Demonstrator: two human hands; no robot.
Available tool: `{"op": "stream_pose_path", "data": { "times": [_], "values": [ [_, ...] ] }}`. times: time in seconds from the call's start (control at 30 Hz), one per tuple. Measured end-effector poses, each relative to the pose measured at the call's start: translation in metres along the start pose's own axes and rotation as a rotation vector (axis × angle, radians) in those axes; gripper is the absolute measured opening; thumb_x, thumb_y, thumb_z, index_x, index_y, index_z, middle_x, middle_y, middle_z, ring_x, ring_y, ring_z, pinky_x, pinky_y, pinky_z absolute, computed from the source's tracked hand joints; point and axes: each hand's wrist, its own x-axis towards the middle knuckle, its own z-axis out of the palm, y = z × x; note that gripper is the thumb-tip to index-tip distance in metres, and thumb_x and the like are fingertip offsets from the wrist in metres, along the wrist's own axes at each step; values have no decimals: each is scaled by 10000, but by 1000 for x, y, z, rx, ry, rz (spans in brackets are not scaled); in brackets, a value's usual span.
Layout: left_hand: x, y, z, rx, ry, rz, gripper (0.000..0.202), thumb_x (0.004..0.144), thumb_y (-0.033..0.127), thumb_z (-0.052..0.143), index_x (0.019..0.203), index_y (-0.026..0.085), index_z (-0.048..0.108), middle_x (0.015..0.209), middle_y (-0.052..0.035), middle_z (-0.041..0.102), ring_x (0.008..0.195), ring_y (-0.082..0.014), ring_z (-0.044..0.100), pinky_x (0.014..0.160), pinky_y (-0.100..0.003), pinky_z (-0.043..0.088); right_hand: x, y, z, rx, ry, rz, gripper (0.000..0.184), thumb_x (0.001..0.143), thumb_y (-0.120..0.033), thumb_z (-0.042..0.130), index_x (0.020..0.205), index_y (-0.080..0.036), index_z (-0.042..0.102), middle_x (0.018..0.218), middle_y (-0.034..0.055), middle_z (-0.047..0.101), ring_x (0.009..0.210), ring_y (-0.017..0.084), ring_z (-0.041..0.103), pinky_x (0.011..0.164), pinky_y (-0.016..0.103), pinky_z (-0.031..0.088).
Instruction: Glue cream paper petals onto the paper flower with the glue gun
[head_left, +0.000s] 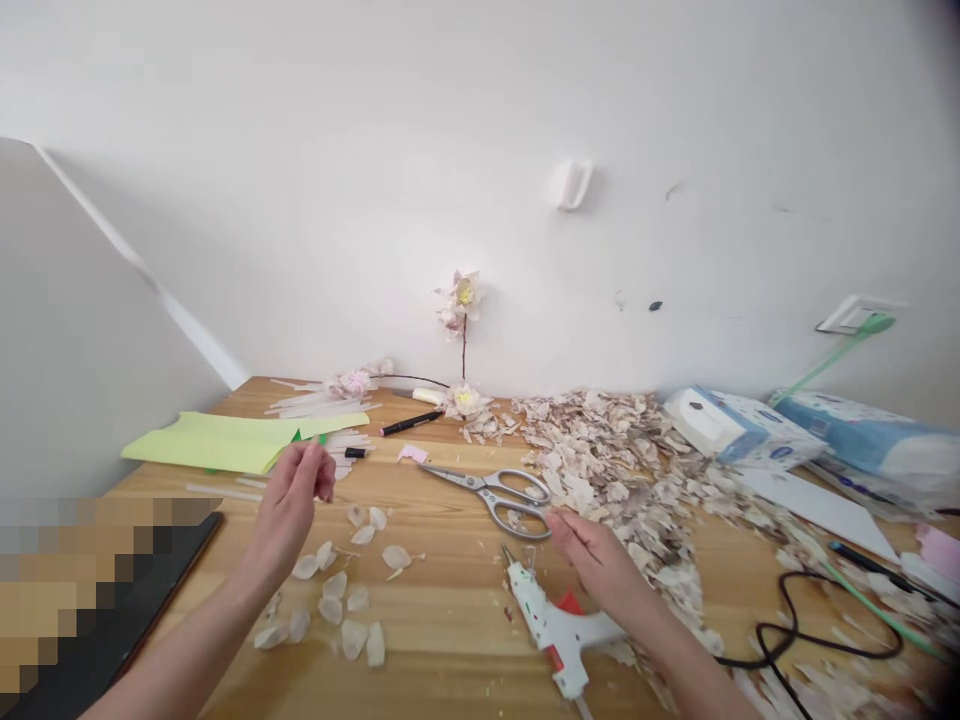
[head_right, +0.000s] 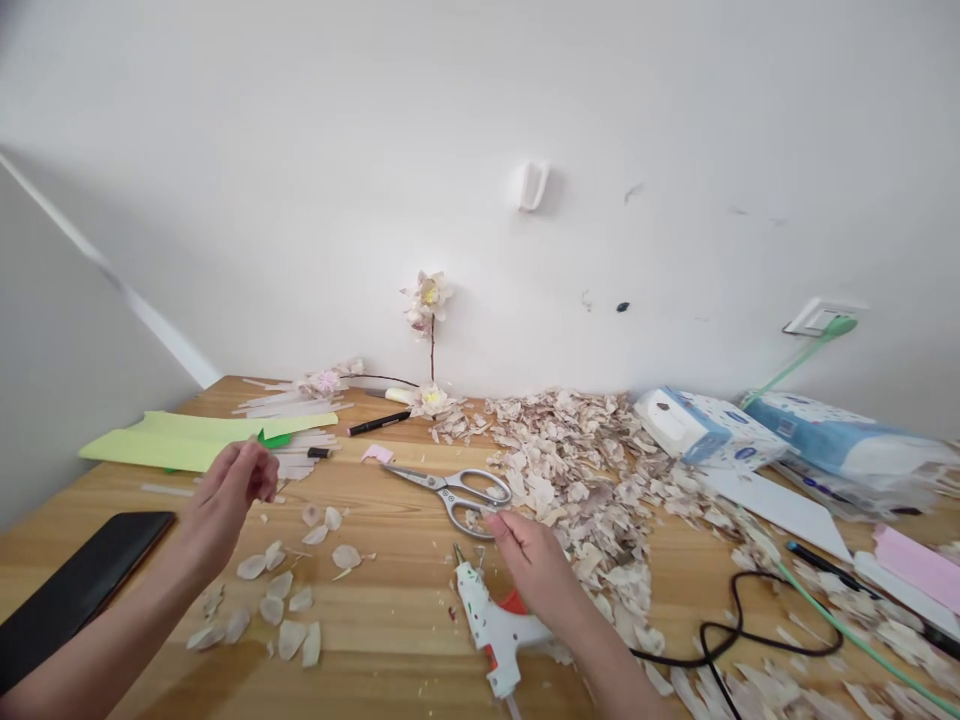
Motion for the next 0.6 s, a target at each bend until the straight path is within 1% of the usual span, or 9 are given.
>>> {"op": "stream_pose_path", "data": {
  "times": [0.1, 0.2, 0.27, 0.37, 0.43, 0.5, 0.57, 0.6],
  "values": [
    [-22, -1, -15, -54, -52, -32, 308, 763, 522, 520, 698, 230, 446, 549, 59, 444, 464, -109, 401, 466, -242, 371, -12, -12, -9, -44, -73, -81, 341, 887, -453, 371, 622, -238, 374, 600, -32, 392, 564, 159, 387, 535, 275, 306],
    [-37, -4, -21, -49, -17, -62, 315, 695, 511, 603, 775, 240, 464, 560, 62, 462, 474, -118, 414, 455, -240, 372, -29, -17, -13, -136, -127, -166, 363, 894, -415, 377, 577, -238, 392, 589, -20, 428, 576, 175, 421, 560, 289, 315],
    [-46, -6, -20, -30, -7, -73, 342, 664, 522, 620, 790, 239, 475, 588, 52, 488, 486, -125, 432, 454, -247, 385, -38, -13, -14, -175, -136, -171, 408, 888, -412, 396, 523, -231, 412, 549, -15, 443, 564, 177, 439, 566, 295, 310],
    [-55, -5, -20, 47, -36, -63, 351, 676, 560, 574, 783, 233, 505, 633, 28, 534, 511, -142, 482, 511, -278, 439, -49, 0, -18, -180, -105, -112, 411, 869, -420, 433, 508, -225, 446, 514, -19, 455, 530, 167, 436, 536, 287, 296],
    [-57, -4, -23, 145, -80, -22, 362, 712, 582, 511, 782, 227, 534, 671, 3, 572, 588, -168, 548, 588, -301, 473, -54, 9, -23, -179, -57, -77, 401, 867, -427, 423, 520, -226, 429, 502, -26, 436, 513, 162, 414, 515, 281, 284],
    [-58, -5, -31, 249, -114, 23, 374, 733, 579, 483, 800, 220, 564, 746, -31, 616, 714, -203, 599, 663, -319, 486, -59, 15, -29, -176, -19, -55, 380, 868, -421, 412, 538, -231, 407, 504, -33, 411, 506, 161, 397, 504, 278, 285],
    [-58, -10, -40, 328, -123, 51, 358, 721, 553, 519, 837, 224, 593, 844, -61, 647, 825, -238, 609, 710, -338, 487, -65, 20, -33, -164, -34, -55, 299, 856, -378, 445, 593, -237, 440, 561, -26, 460, 551, 171, 444, 531, 280, 335],
    [-59, -13, -44, 372, -133, 78, 342, 714, 533, 541, 862, 231, 606, 895, -71, 655, 873, -255, 606, 740, -353, 484, -68, 22, -35, -158, -62, -66, 210, 840, -330, 474, 650, -240, 479, 630, -14, 513, 613, 184, 491, 574, 287, 375]
  ]
}}
